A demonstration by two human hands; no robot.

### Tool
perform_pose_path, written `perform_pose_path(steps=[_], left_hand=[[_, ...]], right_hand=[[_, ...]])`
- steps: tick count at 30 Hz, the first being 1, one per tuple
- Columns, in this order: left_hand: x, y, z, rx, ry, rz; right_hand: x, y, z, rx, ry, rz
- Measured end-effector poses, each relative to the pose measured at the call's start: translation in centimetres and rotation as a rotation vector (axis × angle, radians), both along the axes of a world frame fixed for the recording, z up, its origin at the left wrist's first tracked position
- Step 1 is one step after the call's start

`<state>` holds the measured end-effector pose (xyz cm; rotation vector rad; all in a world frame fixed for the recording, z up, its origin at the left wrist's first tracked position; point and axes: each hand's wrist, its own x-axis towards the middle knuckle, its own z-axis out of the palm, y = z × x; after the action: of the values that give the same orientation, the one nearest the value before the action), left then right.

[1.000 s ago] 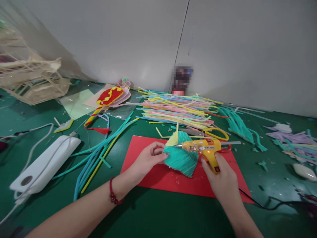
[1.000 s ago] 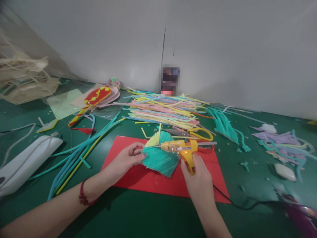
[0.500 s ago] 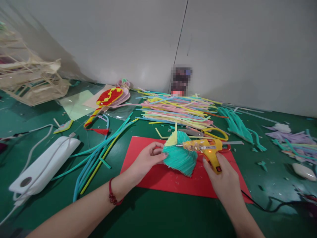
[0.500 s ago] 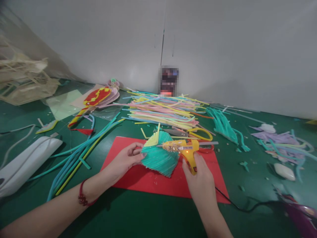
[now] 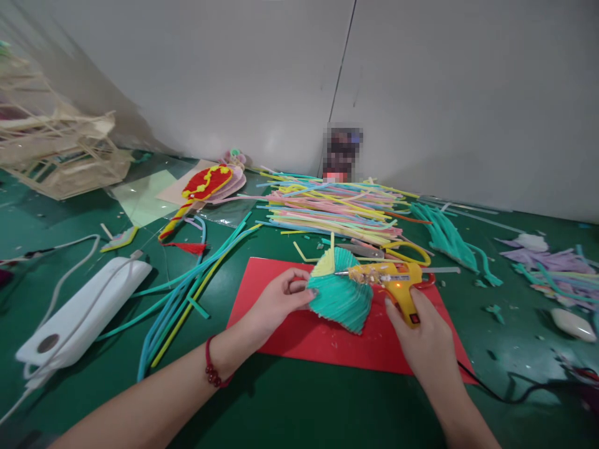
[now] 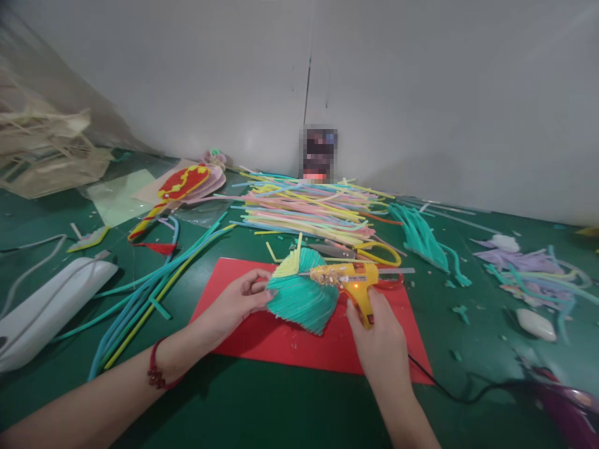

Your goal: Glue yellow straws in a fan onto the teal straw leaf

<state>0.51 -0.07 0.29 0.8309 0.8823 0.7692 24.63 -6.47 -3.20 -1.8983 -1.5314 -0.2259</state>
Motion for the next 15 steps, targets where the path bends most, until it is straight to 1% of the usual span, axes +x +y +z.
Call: perform_pose_path(steps=[5, 9, 12, 14, 15], left_hand=[[0.0, 0.0, 0.0, -0.005, -0.007, -0.003], [-0.1, 0.0, 0.0, -0.008, -0.017, -0.001], [-0.1, 0.0, 0.1, -0.009, -0.018, 0.000], [-0.1, -0.1, 0.3, -0.016, -0.019, 0.013], [-0.1, -0.1, 0.5, -0.022, -0.023, 0.023]], right_hand=[[-0.2, 0.0, 0.2, -0.016, -0.015, -0.019], [-0.2, 0.2, 1.1, -0.042, -0.009, -0.079], [0.1, 0.5, 2.1, -0.106, 0.130, -0.150], [0.5, 0.6, 2.7, -0.142, 0.306, -0.180], [0.7, 0.6, 2.9, -0.132, 0.393, -0.184]])
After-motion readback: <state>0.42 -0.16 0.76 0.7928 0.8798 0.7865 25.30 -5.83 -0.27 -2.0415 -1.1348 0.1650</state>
